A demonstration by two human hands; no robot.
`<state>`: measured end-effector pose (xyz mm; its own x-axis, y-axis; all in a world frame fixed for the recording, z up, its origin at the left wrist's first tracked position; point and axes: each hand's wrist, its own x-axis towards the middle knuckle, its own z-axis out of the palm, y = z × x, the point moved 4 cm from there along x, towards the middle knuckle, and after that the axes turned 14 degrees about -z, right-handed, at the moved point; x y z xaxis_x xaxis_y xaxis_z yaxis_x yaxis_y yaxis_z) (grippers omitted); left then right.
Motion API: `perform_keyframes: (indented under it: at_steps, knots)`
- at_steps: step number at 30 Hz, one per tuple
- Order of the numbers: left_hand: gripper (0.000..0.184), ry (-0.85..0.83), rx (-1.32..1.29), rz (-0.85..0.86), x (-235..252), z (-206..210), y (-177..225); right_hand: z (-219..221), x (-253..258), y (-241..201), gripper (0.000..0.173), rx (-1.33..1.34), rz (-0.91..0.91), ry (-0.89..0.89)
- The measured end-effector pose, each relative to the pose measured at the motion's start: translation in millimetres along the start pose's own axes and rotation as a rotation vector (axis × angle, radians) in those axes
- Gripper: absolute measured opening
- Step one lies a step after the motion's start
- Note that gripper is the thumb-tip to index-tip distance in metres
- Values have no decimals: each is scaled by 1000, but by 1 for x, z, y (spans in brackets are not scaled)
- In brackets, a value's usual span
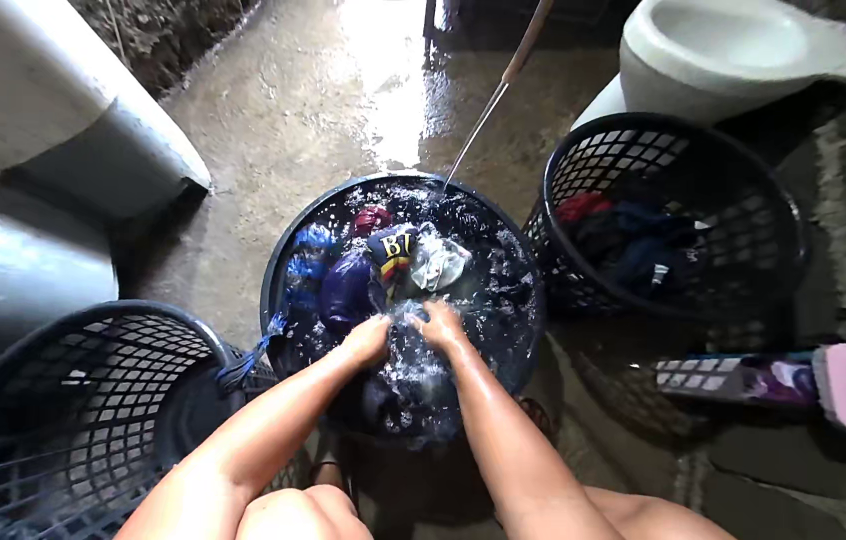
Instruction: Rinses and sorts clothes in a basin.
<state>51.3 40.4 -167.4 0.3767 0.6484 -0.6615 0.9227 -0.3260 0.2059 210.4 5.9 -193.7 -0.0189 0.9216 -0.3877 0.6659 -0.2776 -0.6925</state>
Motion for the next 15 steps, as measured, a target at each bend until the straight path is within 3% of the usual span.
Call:
perform_keyframes:
  at_steps: [3, 5, 8, 10, 13, 15]
  knots:
    - [36, 115, -258, 29, -13, -36, 11, 14, -14, 9, 73, 137, 58, -62]
    - [37, 329, -510, 60, -33, -77, 17, 14, -19, 15, 60, 327, 3, 82]
    - [45, 535, -606, 95, -66, -132, 18, -28, -24, 1, 40, 593, -222, 163]
    - [53, 527, -551, 66, -87, -159, 12, -76, -35, -17, 31, 656, -434, 185]
    - [63, 453, -432, 100, -112, -174, 0, -140, -64, -43, 45, 635, -610, 394]
    - [66, 459, -384, 150, -122, -179, -4, -165, -81, -47, 31, 570, -677, 588]
